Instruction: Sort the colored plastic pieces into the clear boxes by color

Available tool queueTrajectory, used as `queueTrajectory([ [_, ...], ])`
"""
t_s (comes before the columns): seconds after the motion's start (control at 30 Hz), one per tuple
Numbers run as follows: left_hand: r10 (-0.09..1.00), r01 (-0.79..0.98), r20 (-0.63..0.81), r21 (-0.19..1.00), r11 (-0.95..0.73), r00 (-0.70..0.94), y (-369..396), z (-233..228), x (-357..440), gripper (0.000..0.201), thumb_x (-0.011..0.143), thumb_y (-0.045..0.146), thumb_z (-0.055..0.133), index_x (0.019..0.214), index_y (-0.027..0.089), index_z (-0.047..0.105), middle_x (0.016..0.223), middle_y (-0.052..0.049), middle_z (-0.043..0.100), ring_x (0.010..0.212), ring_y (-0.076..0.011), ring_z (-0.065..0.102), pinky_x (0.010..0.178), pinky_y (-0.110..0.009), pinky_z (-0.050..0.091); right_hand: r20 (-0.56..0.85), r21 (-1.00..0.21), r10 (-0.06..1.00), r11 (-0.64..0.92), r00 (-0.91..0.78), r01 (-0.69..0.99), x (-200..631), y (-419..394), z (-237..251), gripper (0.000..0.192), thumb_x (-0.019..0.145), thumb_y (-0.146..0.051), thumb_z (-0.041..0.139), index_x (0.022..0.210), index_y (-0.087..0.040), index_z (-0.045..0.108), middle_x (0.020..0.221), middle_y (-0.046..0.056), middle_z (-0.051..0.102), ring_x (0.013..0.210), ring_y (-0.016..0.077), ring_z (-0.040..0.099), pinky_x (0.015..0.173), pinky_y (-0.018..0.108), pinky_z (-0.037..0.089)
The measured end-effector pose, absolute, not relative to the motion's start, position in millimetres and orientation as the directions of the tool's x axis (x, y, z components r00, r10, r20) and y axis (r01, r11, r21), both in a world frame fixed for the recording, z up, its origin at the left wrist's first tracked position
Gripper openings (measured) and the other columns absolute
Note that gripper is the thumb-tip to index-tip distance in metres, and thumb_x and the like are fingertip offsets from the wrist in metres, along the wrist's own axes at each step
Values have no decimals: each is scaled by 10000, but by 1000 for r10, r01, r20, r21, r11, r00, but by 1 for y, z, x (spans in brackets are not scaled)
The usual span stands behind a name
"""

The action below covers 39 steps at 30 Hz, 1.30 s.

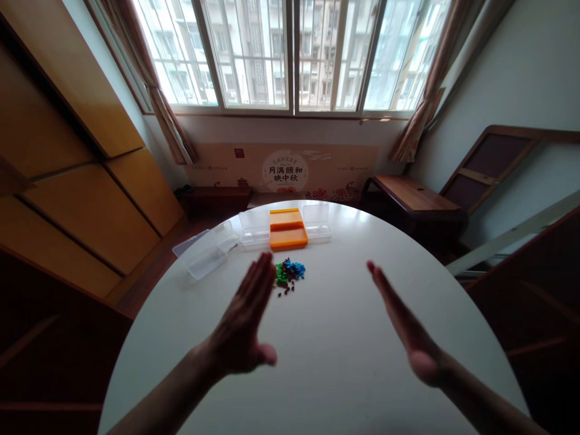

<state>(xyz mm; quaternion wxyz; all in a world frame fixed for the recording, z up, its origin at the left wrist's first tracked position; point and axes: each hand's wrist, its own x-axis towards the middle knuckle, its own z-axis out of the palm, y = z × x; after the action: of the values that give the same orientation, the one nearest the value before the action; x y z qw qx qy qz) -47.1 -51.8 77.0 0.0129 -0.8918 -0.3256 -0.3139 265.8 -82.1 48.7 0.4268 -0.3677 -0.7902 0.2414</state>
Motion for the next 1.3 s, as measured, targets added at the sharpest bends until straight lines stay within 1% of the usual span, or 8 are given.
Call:
queueTrajectory([
  [0.13,481,453,45,267,-851,876,-72,53,-43,1062,759,754,445,1502,182,-53,1565,-142,30,1429,-356,119,1174,-506,126,170,-431,570,776,-804,460,245,-91,27,1151,693,-797,482,1508,-150,-11,1565,136,33,1435,348,80,1179,500,92],
  [0.23,460,449,-51,342,-826,886,-70,38,-43,1040,753,732,489,1507,186,25,1554,-144,67,1424,-350,133,1178,-497,131,26,-425,552,761,-833,491,239,-87,20,1142,702,-739,553,1505,-119,30,1550,166,60,1435,333,98,1189,472,83],
  [0.63,491,474,-44,351,-807,870,-70,38,-41,1028,746,749,476,1506,195,60,1549,-133,121,1418,-337,185,1179,-479,160,-35,-461,570,720,-821,520,239,-84,20,1116,712,-739,543,1506,-119,63,1547,159,49,1436,330,89,1192,468,70],
  [0.77,552,477,14,485,-733,834,-65,29,-46,831,780,685,506,1437,197,360,1478,-125,375,1364,-319,347,1158,-475,245,-6,-451,591,718,-807,529,239,-83,15,1006,763,-706,522,1508,-148,138,1551,139,151,1431,314,162,1192,462,93],
  [0.83,734,521,113,632,-573,670,-60,23,-53,520,881,583,405,1189,228,630,1260,-96,616,1190,-266,557,1044,-411,430,24,-443,656,683,-754,580,238,-84,10,927,787,-681,513,1499,-172,208,1534,139,243,1409,313,245,1178,468,175],
  [0.93,965,644,244,724,-247,95,-44,15,-66,456,886,536,401,1044,205,674,1111,-98,673,1073,-265,612,932,-415,504,71,-420,772,598,-632,683,235,-82,0,1020,754,-704,532,1507,-133,149,1540,187,194,1409,347,224,1138,496,267],
  [1.0,955,725,295,664,-185,-27,-28,11,-72,551,850,569,422,1203,178,583,1251,-116,603,1183,-283,544,1004,-455,447,91,-397,794,583,-601,709,230,-74,-5,1128,719,-730,544,1510,-93,55,1548,219,107,1427,369,138,1141,527,239],
  [1.3,976,923,144,328,-203,164,46,-1,-51,826,870,645,275,1417,27,321,1485,-226,313,1397,-302,281,1151,-455,214,124,-416,773,609,-622,675,161,43,4,1251,632,-787,573,1488,-20,79,1534,260,124,1433,364,103,1169,512,151],
])
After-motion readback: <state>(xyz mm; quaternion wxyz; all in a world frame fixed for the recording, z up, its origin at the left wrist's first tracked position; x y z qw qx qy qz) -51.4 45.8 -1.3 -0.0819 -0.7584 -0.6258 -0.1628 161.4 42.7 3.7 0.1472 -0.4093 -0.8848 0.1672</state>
